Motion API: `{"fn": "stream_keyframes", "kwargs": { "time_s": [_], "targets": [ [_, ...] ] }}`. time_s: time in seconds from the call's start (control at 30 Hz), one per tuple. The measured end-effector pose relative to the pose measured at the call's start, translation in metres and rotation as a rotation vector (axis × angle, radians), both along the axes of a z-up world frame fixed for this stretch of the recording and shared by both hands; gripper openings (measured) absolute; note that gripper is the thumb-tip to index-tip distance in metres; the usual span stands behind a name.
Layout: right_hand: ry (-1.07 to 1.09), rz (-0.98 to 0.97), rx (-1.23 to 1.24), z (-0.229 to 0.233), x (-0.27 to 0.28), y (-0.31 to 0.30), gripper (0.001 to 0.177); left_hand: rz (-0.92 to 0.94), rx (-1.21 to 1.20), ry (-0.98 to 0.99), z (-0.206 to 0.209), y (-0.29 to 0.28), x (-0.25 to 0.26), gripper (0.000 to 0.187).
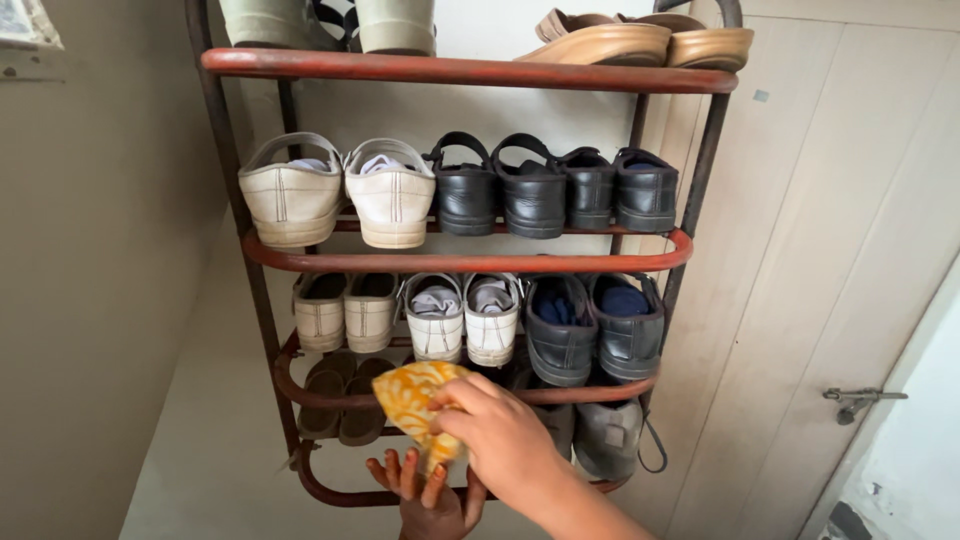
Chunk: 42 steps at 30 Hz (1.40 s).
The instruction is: The person places socks into shoes on a multi-tier shoe rack, then wipes the metal frame of the rack with a yellow cloth. The person handles the shoes and socks by hand and uses the cloth to clean the rack surfaces.
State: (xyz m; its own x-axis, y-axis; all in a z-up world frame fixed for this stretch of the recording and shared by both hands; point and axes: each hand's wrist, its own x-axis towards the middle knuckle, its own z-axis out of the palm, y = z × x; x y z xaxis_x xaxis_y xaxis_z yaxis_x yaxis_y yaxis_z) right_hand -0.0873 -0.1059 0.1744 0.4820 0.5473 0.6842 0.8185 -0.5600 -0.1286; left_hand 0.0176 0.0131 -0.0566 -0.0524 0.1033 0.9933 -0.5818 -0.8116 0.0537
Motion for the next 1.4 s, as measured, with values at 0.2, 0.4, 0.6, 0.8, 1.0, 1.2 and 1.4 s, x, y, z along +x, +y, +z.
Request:
{"fn": "stream_keyframes", "kwargs": {
  "time_s": [0.2, 0.4, 0.6, 0.8, 1.0, 1.2, 1.4],
  "targets": [
    [-0.223, -0.093, -0.004, -0.012, -0.011, -0.032, 0.032, 0.006, 0.053, 0.139, 0.012, 0.004, -0.005, 0.093],
    [-0.188, -0.181, 0.031, -0.02, -0.013, -0.065, 0.032, 0.048, -0.021, 0.267, 0.031, -0.002, -0.005, 0.09],
    [-0.08, -0.072, 0.239, -0.033, -0.02, -0.109, 0.05, 0.277, 0.022, 1.058, 0.057, 0.027, -0.01, 0.091],
    [-0.474, -0.581, 0.856, -0.038, -0.039, -0.165, 0.031, 0.332, 0.002, 0.462, 0.073, 0.061, -0.01, 0.08],
    [-0.419, -0.671, 0.666, -0.057, 0.002, -0.168, 0.028, 0.273, -0.028, 0.329, 0.077, 0.055, -0.004, 0.086],
    [-0.43, -0.686, 0.723, -0.081, 0.023, -0.129, 0.033, 0.313, -0.012, 0.252, 0.074, 0.058, 0.011, 0.084],
    [-0.438, -0.627, 0.596, -0.08, 0.018, -0.089, 0.035, 0.285, -0.003, 0.24, 0.075, 0.057, 0.008, 0.09]
  ]
}}
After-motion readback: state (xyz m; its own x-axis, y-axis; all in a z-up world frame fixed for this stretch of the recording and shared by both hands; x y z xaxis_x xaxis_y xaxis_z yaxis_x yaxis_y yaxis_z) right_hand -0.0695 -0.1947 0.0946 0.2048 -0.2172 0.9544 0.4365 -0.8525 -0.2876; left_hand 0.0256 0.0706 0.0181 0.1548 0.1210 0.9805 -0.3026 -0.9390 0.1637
